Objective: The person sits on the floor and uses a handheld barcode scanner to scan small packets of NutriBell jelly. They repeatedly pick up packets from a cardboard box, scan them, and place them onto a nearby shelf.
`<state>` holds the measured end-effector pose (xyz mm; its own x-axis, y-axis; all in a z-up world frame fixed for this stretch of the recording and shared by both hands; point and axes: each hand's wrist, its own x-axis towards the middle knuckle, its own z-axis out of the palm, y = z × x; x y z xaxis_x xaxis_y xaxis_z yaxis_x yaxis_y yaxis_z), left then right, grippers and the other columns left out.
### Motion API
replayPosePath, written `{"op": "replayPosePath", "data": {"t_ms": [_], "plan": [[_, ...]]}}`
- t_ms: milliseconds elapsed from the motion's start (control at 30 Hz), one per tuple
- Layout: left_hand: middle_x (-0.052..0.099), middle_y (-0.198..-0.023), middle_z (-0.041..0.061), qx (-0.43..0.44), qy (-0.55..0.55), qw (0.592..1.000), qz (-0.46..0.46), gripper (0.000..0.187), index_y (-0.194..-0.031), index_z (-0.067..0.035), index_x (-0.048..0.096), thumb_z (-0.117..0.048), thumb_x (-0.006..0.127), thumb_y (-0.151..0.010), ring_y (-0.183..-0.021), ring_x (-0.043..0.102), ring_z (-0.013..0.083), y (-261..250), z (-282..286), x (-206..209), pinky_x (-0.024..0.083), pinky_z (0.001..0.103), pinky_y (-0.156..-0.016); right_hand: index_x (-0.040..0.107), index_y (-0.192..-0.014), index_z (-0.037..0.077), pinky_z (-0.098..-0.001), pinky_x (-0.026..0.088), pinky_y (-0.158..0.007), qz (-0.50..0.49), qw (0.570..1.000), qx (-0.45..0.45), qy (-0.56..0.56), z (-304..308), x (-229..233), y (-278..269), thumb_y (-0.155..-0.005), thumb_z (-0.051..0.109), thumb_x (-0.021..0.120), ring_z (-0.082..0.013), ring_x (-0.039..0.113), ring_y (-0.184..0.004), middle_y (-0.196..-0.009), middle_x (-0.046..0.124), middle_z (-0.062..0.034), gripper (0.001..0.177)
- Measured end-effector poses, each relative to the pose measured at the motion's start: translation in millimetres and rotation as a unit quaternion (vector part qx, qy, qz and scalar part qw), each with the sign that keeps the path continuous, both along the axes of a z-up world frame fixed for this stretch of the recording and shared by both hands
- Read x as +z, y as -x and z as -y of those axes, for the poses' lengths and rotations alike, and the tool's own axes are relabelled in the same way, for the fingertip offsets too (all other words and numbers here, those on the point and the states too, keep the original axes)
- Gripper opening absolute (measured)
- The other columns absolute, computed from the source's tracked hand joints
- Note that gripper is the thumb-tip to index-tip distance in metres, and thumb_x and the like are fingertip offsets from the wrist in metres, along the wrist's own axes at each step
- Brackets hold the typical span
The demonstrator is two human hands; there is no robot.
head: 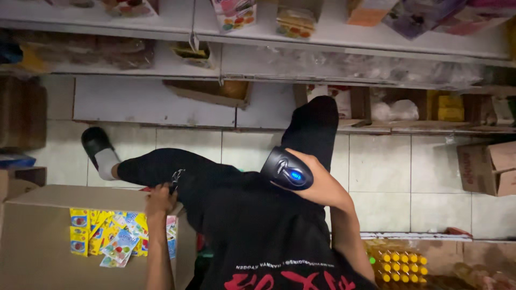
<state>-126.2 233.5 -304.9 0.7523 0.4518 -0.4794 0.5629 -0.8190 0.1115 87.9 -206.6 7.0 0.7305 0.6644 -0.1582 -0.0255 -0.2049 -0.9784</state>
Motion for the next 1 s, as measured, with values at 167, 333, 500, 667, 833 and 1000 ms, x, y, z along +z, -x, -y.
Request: {"op": "replayPosePath", "data": {"t_ms": [167,333,500,667,833,1000], "plan": [[0.064,-0.122,0.02,0.004,0.07,0.989,0.128,0.031,-0.121,-0.009,0.061,-0.018,0.063,-0.091,-0.112,0.062,0.0453,-9,1,-12,0.052,0.054,-0.094,0.058,-0.121,-0.005,-0.026,0.051,-0.085,0.052,0.998,0.028,-0.027,-19,18,-9,-0.076,-0.001,0.074,-0.0105,0.058,-0.09,-0.097,0.065,-0.0089,0.049],[0.061,-0.112,0.024,0.017,0.054,0.991,0.124,0.023,-0.108,-0.003,0.058,-0.009,0.065,-0.087,-0.107,0.062,0.0476,-13,12,-14,0.052,0.056,-0.091,0.06,-0.124,-0.005,-0.0289,0.053,-0.088,0.021,0.998,0.058,-0.017,-25,29,-20,-0.08,-0.002,0.071,-0.012,0.059,-0.093,-0.1,0.069,-0.0108,0.046],[0.057,-0.113,0.03,0.048,0.083,0.972,0.216,0.039,-0.116,0.001,0.055,-0.003,0.066,-0.079,-0.105,0.057,0.0533,-20,17,-32,0.05,0.057,-0.088,0.055,-0.132,-0.006,-0.0302,0.051,-0.092,0.033,0.996,0.074,-0.034,-37,34,-33,-0.082,-0.001,0.07,-0.0119,0.062,-0.1,-0.107,0.07,-0.0103,0.052],[0.056,-0.115,0.031,0.072,0.026,0.975,0.207,0.026,-0.113,0.001,0.056,-0.008,0.067,-0.091,-0.104,0.058,0.0538,-19,13,-44,0.048,0.057,-0.091,0.061,-0.111,-0.003,-0.0294,0.054,-0.081,0.012,0.992,0.125,0.012,-45,37,-25,-0.084,0.0,0.073,-0.0125,0.06,-0.085,-0.093,0.068,-0.008,0.03],[0.059,-0.114,0.027,0.07,0.064,0.977,0.192,0.026,-0.114,-0.003,0.058,-0.009,0.065,-0.09,-0.106,0.059,0.0497,-6,17,-11,0.05,0.055,-0.092,0.062,-0.114,-0.002,-0.0302,0.054,-0.087,-0.039,0.984,0.159,-0.064,-55,34,-9,-0.085,0.005,0.076,-0.0135,0.063,-0.093,-0.101,0.07,-0.0094,0.032],[0.065,-0.118,0.017,0.048,0.083,0.931,0.354,0.021,-0.119,-0.008,0.065,-0.009,0.062,-0.098,-0.116,0.062,0.0378,-10,49,71,0.047,0.051,-0.101,0.063,-0.117,-0.001,-0.0332,0.055,-0.093,-0.132,0.947,0.25,-0.15,-70,29,2,-0.089,0.009,0.069,-0.0186,0.065,-0.103,-0.117,0.068,-0.0114,0.03]]}}
